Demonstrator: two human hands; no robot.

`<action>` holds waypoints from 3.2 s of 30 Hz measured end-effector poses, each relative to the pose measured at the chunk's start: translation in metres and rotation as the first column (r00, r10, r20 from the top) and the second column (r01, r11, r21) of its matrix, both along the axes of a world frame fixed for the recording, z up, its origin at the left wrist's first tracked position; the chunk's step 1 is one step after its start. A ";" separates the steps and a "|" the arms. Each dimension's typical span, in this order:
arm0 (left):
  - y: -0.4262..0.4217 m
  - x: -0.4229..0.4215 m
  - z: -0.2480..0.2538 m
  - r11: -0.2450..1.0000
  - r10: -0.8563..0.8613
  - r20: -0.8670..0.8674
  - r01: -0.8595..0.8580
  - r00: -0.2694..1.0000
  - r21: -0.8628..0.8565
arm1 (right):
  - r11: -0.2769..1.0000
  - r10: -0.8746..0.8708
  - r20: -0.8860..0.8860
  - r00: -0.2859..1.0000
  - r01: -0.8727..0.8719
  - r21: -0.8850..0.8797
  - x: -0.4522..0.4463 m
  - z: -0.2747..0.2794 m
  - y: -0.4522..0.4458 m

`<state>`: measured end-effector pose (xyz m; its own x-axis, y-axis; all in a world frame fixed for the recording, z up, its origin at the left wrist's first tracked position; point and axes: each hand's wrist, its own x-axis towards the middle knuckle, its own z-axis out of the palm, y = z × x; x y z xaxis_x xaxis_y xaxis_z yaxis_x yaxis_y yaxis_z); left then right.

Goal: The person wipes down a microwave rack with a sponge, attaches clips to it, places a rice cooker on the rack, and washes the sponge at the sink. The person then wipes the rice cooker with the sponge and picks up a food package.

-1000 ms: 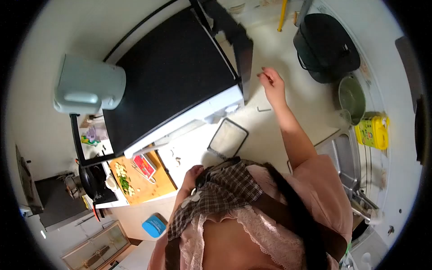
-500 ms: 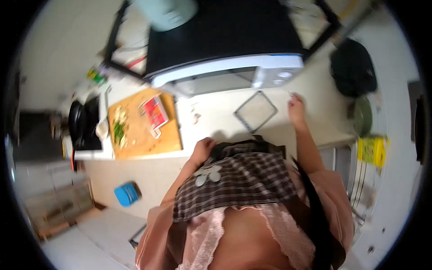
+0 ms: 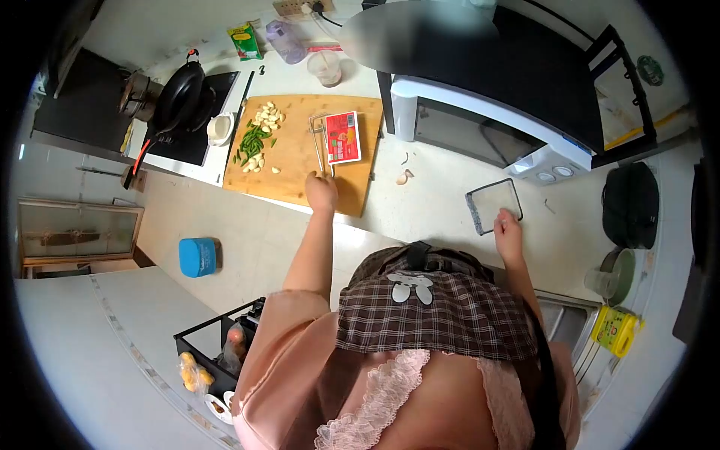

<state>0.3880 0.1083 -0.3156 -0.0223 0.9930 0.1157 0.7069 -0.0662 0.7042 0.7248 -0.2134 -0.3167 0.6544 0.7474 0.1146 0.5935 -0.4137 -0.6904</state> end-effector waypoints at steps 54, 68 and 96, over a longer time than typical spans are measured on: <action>-0.119 -0.058 0.122 0.795 -0.485 0.469 0.595 0.738 -0.116 | 0.893 -0.004 -0.518 0.855 -0.231 -0.387 -0.189 -0.113 -0.035; -0.203 -0.133 0.069 0.650 -0.677 -0.041 0.571 0.734 -0.501 | 0.900 -0.091 -0.567 0.819 -0.176 -0.399 -0.196 -0.126 0.047; -0.218 -0.053 -0.093 0.356 -0.696 0.373 0.746 0.613 -0.562 | 0.830 0.014 -0.652 0.758 -0.372 -0.415 -0.288 -0.137 -0.102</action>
<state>0.3355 -0.1099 -0.4089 0.7575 0.4409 -0.4815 0.5662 -0.0766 0.8207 0.4368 -0.3154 -0.4534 0.2793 0.6935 -0.6641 0.2348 -0.7199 -0.6531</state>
